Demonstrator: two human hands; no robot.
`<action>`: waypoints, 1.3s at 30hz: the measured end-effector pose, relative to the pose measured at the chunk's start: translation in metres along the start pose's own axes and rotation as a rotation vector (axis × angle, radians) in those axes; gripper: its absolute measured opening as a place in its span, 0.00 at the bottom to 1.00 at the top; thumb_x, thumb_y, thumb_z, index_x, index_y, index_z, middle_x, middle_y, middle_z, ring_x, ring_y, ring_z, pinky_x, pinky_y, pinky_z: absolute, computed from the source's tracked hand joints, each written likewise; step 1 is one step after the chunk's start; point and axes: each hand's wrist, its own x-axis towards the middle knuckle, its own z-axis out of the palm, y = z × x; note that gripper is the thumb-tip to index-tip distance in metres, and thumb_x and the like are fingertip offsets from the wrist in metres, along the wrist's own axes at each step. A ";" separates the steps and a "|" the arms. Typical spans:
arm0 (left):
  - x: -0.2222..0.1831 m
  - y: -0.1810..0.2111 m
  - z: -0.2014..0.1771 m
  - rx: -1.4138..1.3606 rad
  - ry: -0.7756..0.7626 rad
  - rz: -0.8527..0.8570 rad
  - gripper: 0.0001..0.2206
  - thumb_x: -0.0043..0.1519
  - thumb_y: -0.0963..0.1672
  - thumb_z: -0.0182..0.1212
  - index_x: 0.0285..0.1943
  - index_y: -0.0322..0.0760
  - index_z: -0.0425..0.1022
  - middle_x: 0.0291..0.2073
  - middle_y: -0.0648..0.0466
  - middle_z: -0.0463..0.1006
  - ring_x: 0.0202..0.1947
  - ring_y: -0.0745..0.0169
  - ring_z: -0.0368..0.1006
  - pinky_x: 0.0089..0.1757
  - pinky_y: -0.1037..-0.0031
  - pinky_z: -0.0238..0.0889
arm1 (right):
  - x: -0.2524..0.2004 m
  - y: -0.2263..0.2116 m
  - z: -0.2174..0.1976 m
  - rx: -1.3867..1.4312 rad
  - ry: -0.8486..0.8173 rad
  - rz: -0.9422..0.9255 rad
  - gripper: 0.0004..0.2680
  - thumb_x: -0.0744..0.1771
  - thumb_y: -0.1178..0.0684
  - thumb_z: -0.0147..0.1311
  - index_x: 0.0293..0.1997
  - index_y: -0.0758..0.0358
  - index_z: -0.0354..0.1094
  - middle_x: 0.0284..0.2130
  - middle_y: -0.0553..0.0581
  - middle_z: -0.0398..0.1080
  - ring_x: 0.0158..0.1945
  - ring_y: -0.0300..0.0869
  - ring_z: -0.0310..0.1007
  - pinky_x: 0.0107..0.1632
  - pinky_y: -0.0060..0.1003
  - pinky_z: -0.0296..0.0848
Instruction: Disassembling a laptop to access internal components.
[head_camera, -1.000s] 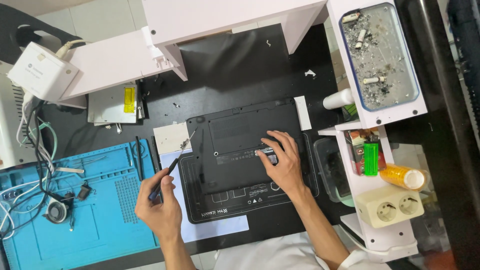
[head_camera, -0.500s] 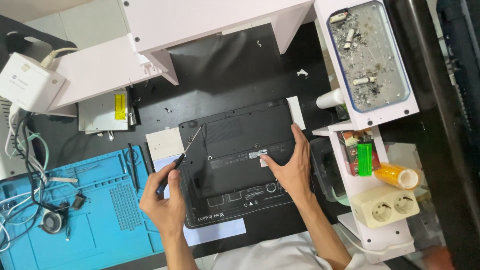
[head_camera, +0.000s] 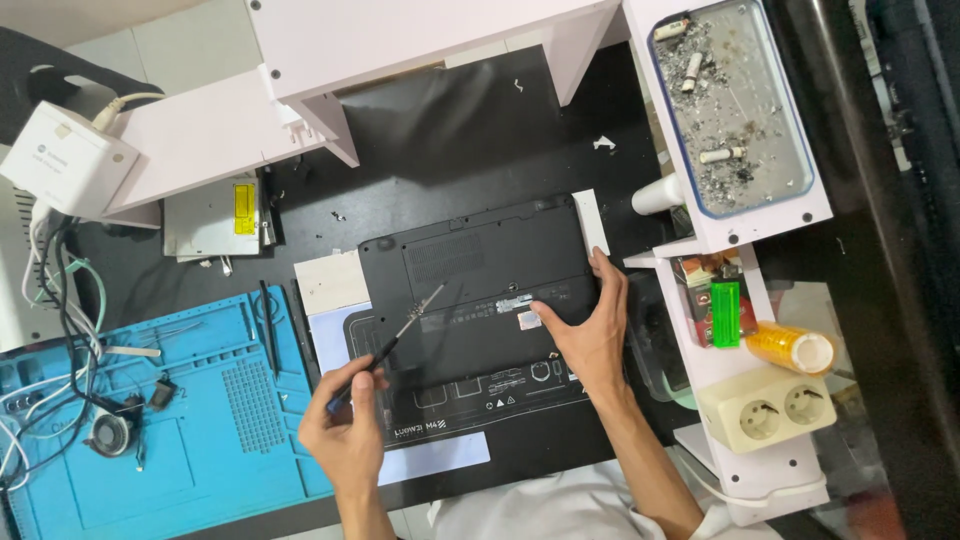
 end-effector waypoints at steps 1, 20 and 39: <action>-0.002 0.004 0.005 -0.018 -0.036 -0.010 0.08 0.66 0.39 0.62 0.50 0.27 0.79 0.36 0.50 0.81 0.36 0.67 0.78 0.38 0.79 0.70 | -0.001 0.004 0.000 -0.001 0.008 0.012 0.37 0.57 0.56 0.75 0.72 0.68 0.50 0.62 0.68 0.58 0.66 0.57 0.62 0.68 0.49 0.65; 0.018 0.076 0.120 0.174 -0.317 0.378 0.08 0.68 0.42 0.60 0.51 0.31 0.78 0.38 0.48 0.83 0.39 0.60 0.82 0.42 0.73 0.72 | -0.010 0.022 0.001 0.073 0.111 -0.035 0.29 0.60 0.54 0.72 0.65 0.66 0.60 0.59 0.65 0.65 0.62 0.56 0.67 0.63 0.48 0.69; 0.165 0.117 0.192 0.398 -0.492 0.295 0.19 0.68 0.49 0.56 0.32 0.27 0.76 0.19 0.49 0.78 0.21 0.60 0.78 0.29 0.71 0.67 | -0.007 0.021 -0.001 0.079 0.107 -0.036 0.26 0.60 0.53 0.72 0.62 0.65 0.63 0.58 0.64 0.66 0.61 0.57 0.68 0.62 0.48 0.69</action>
